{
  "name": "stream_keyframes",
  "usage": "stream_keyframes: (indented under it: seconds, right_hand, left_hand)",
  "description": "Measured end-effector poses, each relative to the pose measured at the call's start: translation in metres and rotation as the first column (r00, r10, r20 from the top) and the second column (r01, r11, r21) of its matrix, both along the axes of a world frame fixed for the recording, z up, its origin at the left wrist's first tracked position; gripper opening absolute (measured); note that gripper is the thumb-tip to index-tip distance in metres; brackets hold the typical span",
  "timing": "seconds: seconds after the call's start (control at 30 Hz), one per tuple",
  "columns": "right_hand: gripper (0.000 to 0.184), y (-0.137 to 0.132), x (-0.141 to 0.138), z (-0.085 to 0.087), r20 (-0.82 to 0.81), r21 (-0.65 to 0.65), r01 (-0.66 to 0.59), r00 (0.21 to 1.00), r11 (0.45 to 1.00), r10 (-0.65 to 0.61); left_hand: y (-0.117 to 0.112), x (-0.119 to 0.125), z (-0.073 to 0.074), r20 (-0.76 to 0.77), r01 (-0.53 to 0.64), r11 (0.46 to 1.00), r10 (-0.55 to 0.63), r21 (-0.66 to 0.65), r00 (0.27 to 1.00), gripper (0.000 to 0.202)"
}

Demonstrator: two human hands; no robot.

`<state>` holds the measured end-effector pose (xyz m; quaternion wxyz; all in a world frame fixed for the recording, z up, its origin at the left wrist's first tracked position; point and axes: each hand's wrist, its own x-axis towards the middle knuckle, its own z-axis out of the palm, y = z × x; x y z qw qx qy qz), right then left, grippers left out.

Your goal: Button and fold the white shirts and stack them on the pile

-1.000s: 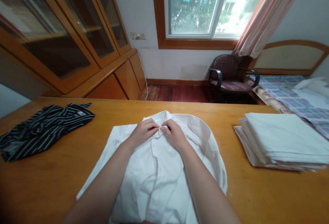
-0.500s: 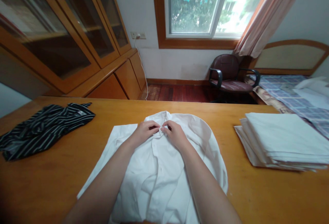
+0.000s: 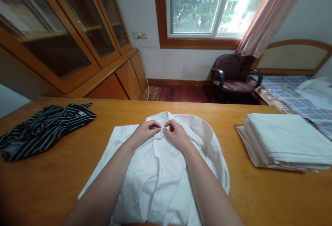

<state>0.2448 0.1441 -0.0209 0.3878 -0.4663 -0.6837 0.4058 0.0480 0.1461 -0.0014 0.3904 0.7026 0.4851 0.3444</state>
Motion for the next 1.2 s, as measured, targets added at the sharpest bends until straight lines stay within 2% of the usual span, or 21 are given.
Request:
stream_keyframes:
  seconds: [0.23,0.37,0.5,0.67,0.87,1.03,1.2]
  right_hand:
    - [0.009,0.0013,0.0024,0.0005,0.037,0.132,-0.024,0.999,0.991,0.02]
    - [0.01,0.0017,0.0023,0.0016,0.047,0.145,-0.042,0.998,0.989,0.036]
    - [0.01,0.0025,0.0004,0.0003,0.075,0.155,-0.029,0.997,0.988,0.018]
    - [0.011,0.0029,-0.0023,-0.003,0.09,0.076,0.02,0.996,0.997,-0.027]
    - [0.016,0.0019,-0.0012,-0.0018,-0.005,-0.083,0.009,1.0,0.997,-0.01]
    - [0.018,0.0014,-0.0004,-0.0018,-0.04,-0.112,-0.012,0.999,0.994,0.007]
    - [0.017,0.0013,-0.0013,-0.0021,-0.01,-0.109,-0.013,1.0,0.994,0.012]
  left_hand:
    - [0.0006,-0.0009,-0.0012,-0.03,0.036,0.998,-0.035,0.044,0.999,0.009]
    - [0.0012,-0.0009,0.0002,-0.08,0.028,0.996,-0.021,0.09,0.997,0.009]
    - [0.0031,-0.0026,-0.002,-0.132,0.069,0.983,-0.047,0.172,0.99,0.011]
    - [0.0051,-0.0049,-0.0056,-0.174,0.104,0.966,-0.063,0.238,0.983,0.012]
    - [0.0033,-0.0033,-0.0017,-0.188,0.115,0.956,-0.065,0.27,0.98,0.011]
    - [0.0026,-0.0041,-0.0015,-0.152,0.124,0.963,-0.089,0.241,0.984,0.011]
    - [0.0031,-0.0055,-0.0022,-0.101,0.096,0.986,-0.082,0.136,0.992,0.01]
